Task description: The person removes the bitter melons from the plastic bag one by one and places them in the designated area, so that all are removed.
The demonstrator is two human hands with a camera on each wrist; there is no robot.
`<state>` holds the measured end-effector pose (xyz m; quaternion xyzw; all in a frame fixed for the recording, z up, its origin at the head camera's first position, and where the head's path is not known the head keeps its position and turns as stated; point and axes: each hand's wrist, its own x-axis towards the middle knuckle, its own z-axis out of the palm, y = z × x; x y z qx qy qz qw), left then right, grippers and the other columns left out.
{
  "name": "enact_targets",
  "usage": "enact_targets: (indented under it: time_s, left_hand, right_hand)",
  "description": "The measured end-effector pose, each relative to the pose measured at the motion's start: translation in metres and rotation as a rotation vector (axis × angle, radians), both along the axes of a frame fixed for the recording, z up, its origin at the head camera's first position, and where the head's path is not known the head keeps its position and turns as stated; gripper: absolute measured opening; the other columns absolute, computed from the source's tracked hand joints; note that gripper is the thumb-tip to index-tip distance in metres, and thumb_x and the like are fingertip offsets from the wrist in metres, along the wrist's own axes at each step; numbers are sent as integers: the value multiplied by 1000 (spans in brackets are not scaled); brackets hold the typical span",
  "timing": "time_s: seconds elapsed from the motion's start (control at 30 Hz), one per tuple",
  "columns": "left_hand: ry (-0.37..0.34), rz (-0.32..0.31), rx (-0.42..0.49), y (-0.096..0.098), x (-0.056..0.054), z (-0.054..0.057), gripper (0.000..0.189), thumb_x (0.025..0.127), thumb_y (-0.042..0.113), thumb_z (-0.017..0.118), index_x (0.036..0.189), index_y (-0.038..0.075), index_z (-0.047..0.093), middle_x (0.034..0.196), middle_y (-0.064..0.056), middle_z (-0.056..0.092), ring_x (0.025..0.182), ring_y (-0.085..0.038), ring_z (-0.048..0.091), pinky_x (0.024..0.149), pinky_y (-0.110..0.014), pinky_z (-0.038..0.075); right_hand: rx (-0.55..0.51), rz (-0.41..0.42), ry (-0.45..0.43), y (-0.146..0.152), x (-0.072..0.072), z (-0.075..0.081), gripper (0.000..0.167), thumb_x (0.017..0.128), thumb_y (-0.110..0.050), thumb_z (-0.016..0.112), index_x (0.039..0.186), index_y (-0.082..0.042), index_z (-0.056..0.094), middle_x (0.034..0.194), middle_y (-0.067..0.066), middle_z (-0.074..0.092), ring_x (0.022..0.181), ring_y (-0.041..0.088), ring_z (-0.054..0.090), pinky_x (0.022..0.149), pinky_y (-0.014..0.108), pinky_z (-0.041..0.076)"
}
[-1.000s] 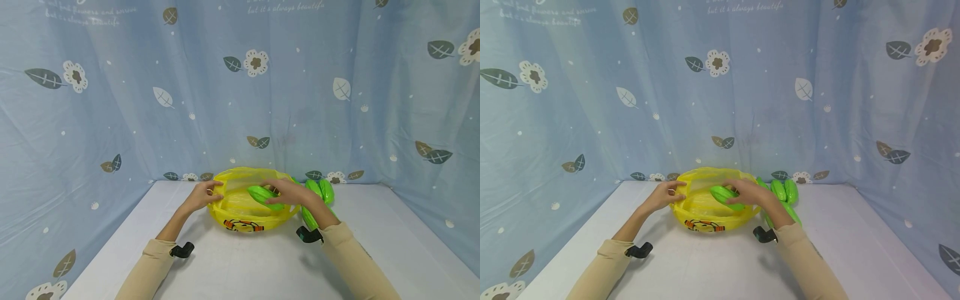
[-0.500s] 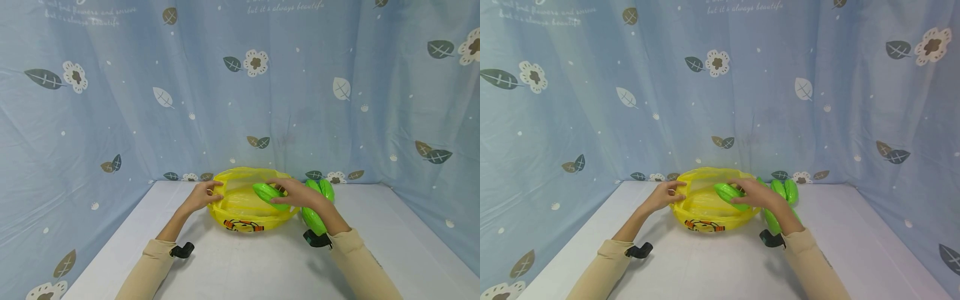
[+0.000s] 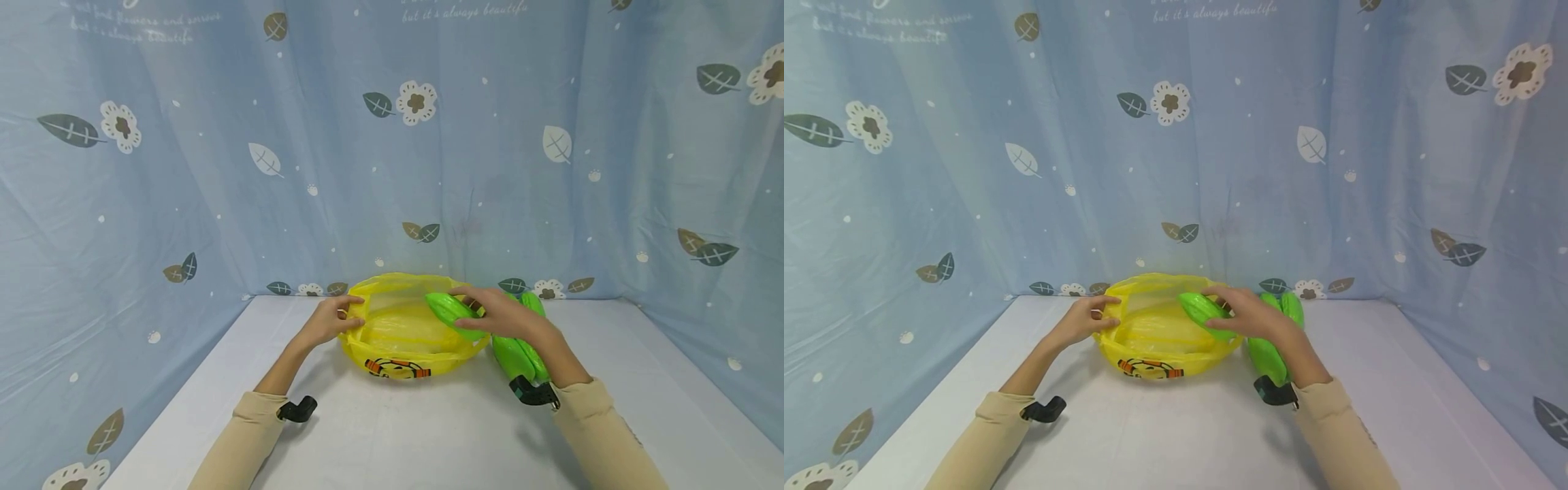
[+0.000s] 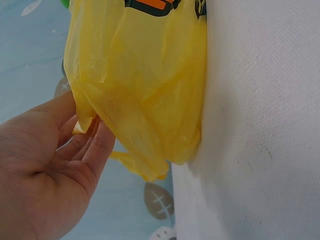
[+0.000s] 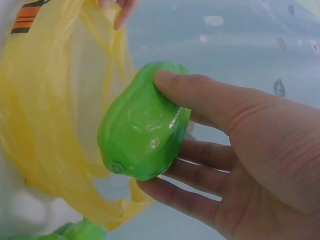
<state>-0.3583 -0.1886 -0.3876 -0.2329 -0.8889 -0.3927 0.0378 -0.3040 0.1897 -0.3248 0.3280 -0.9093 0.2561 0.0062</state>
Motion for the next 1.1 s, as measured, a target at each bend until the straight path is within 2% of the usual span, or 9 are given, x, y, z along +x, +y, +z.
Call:
enact_targets:
  time_s: [0.27,0.57,0.73,0.97,1.1]
  left_hand:
    - [2,2,-2,0,1,2,48,88,20,74,132,7,61,108,-14,63,88,-20,65,69,-25,57]
    - [-19,-9,20,-2,1,3,48,89,21,74,133,8,60,106,-14,62,86,-19,67,65,-27,58]
    - [-12,-4,12,-2,1,2,48,89,21,74,133,8,60,107,-14,62,87,-19,67,67,-27,58]
    - [-8,-2,5,-2,1,2,48,88,21,74,133,8,60,109,-14,63,88,-20,67,69,-26,58]
    - [-1,-4,2,-1,0,2,48,89,21,74,133,8,61,108,-14,63,88,-20,66,69,-26,58]
  right_hand:
    - [9,-23,36,10,1,-1,62,92,-37,68,146,-14,45,124,12,65,112,28,63,84,37,58]
    - [-23,-40,45,23,4,-3,64,92,-40,67,147,-15,43,133,12,60,112,27,63,83,35,58]
    - [-9,-54,77,30,4,-4,64,92,-40,67,146,-15,44,130,11,63,108,26,65,81,35,59]
    - [-27,-79,25,39,5,-4,65,93,-39,66,148,-13,42,133,16,59,111,29,62,83,39,59]
    - [-32,-93,10,44,7,-4,65,93,-41,66,148,-16,42,130,13,61,111,28,62,85,39,58]
